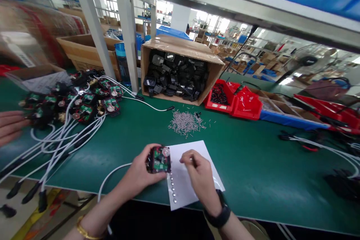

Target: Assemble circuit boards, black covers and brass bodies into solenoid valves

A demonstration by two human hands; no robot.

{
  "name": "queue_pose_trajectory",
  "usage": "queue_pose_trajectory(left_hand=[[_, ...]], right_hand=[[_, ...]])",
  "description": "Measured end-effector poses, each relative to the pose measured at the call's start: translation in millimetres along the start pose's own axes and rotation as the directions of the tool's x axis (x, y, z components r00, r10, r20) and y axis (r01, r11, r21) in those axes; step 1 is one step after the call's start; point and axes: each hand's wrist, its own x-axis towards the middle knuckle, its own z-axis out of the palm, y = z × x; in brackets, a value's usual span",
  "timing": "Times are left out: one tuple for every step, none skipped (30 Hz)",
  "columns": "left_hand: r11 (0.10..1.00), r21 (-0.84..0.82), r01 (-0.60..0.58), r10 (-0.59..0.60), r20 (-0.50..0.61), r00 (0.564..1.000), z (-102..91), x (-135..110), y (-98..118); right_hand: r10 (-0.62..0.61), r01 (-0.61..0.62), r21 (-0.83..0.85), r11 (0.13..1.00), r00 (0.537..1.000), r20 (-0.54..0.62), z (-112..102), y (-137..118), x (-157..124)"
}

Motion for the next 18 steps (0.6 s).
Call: queue_pose_trajectory(left_hand=[[0.994,-0.090,0.060,-0.057,0.043,0.997,-9.3,-0.2,0.6],[0.983,-0.155,0.103,-0.086,0.107,0.991,-18.1,-0.9,1.7],[0.976,-0.183,0.120,-0.088,0.176,0.980,-25.6,-2.1,3.4],[0.979,-0.171,0.112,-0.068,0.244,0.967,-31.0,-3.7,5.7],[0.988,-0.129,0.080,-0.037,0.310,0.950,-34.1,-5.4,8.4],[0.997,-0.072,0.034,-0.005,0.369,0.929,-34.7,-7.0,11.3],[1.000,-0.010,-0.010,0.013,0.415,0.910,-33.1,-8.4,13.9],[0.998,0.050,-0.041,0.014,0.450,0.893,-30.0,-9.5,16.1],[0.993,0.103,-0.061,0.004,0.477,0.879,-26.1,-10.2,17.5],[0.986,0.149,-0.069,-0.014,0.499,0.866,-22.0,-10.4,18.3],[0.980,0.187,-0.068,-0.038,0.510,0.859,-18.3,-10.2,18.5],[0.975,0.213,-0.056,-0.062,0.511,0.857,-15.5,-9.7,18.3],[0.974,0.225,-0.038,-0.083,0.506,0.858,-13.6,-8.8,18.2],[0.974,0.224,-0.017,-0.100,0.501,0.860,-12.7,-7.8,18.4],[0.976,0.216,0.006,-0.114,0.494,0.862,-12.6,-6.9,19.0],[0.978,0.205,0.028,-0.128,0.491,0.862,-12.9,-6.0,20.0],[0.979,0.199,0.046,-0.140,0.491,0.860,-13.5,-5.3,21.5],[0.979,0.196,0.057,-0.149,0.493,0.857,-14.2,-4.8,23.2]], right_hand=[[0.076,-0.069,0.153,0.986,0.996,-0.040,-6.5,7.0,-2.6],[0.156,-0.131,0.282,0.950,0.985,-0.068,-13.1,13.7,-6.3],[0.229,-0.182,0.377,0.908,0.970,-0.086,-19.1,19.7,-10.8],[0.292,-0.225,0.439,0.870,0.952,-0.091,-23.5,24.5,-15.4],[0.340,-0.262,0.480,0.837,0.937,-0.083,-25.6,27.9,-19.7],[0.382,-0.298,0.511,0.807,0.922,-0.066,-25.1,29.6,-23.1],[0.421,-0.333,0.541,0.772,0.906,-0.043,-22.0,29.8,-25.3],[0.449,-0.359,0.573,0.737,0.894,-0.018,-16.6,28.9,-25.9],[0.455,-0.371,0.594,0.714,0.890,0.008,-9.7,27.1,-24.8],[0.443,-0.372,0.599,0.709,0.896,0.032,-2.1,25.2,-22.2],[0.422,-0.369,0.587,0.720,0.905,0.052,5.6,23.5,-18.6],[0.399,-0.366,0.565,0.739,0.914,0.070,12.7,22.5,-14.5],[0.381,-0.362,0.539,0.760,0.921,0.081,18.9,22.5,-10.4],[0.369,-0.355,0.515,0.780,0.926,0.079,23.9,23.5,-6.9],[0.369,-0.351,0.499,0.793,0.927,0.066,27.7,25.3,-4.3],[0.374,-0.345,0.488,0.802,0.927,0.041,30.6,27.8,-2.8],[0.377,-0.338,0.475,0.812,0.926,0.014,32.7,30.5,-2.3],[0.379,-0.331,0.461,0.823,0.925,-0.012,34.2,33.1,-2.5]])
